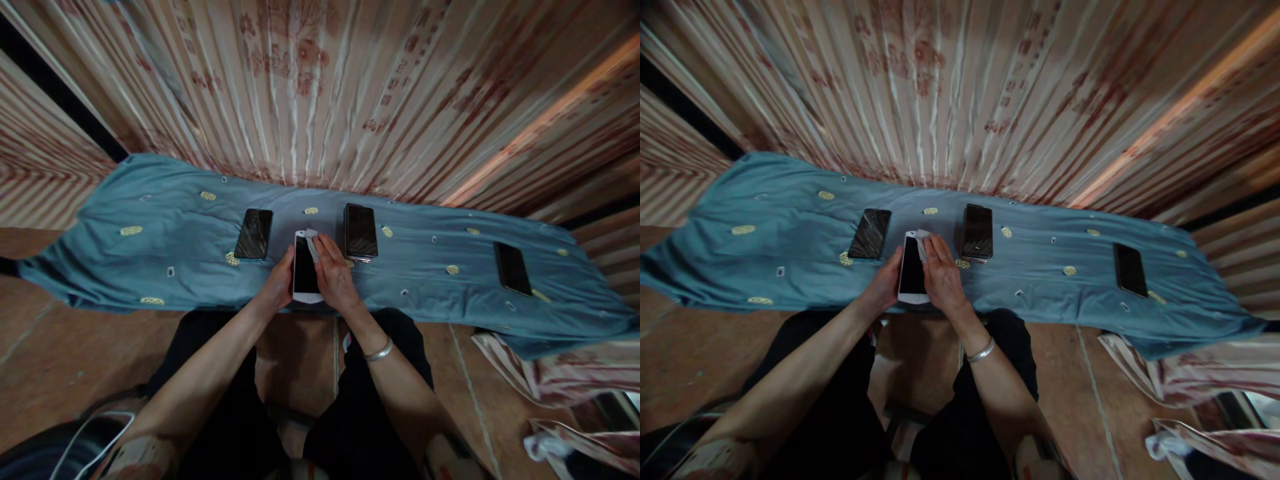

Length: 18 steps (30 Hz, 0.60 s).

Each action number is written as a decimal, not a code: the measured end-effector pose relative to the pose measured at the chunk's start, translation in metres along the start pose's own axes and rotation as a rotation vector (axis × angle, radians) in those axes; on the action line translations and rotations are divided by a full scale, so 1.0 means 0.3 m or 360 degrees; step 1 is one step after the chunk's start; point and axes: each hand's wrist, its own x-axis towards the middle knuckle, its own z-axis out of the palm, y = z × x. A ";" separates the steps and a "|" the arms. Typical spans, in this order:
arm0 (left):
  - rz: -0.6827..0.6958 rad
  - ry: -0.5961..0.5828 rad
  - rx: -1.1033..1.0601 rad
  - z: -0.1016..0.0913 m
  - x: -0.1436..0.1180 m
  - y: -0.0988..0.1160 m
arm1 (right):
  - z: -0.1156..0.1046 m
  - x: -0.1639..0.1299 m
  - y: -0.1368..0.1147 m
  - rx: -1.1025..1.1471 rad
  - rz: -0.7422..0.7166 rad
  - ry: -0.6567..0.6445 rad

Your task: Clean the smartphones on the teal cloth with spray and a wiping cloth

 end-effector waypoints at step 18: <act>0.0032 0.0024 0.0162 0.023 -0.025 -0.011 | -0.025 0.003 -0.030 -0.0090 -0.0090 -0.0108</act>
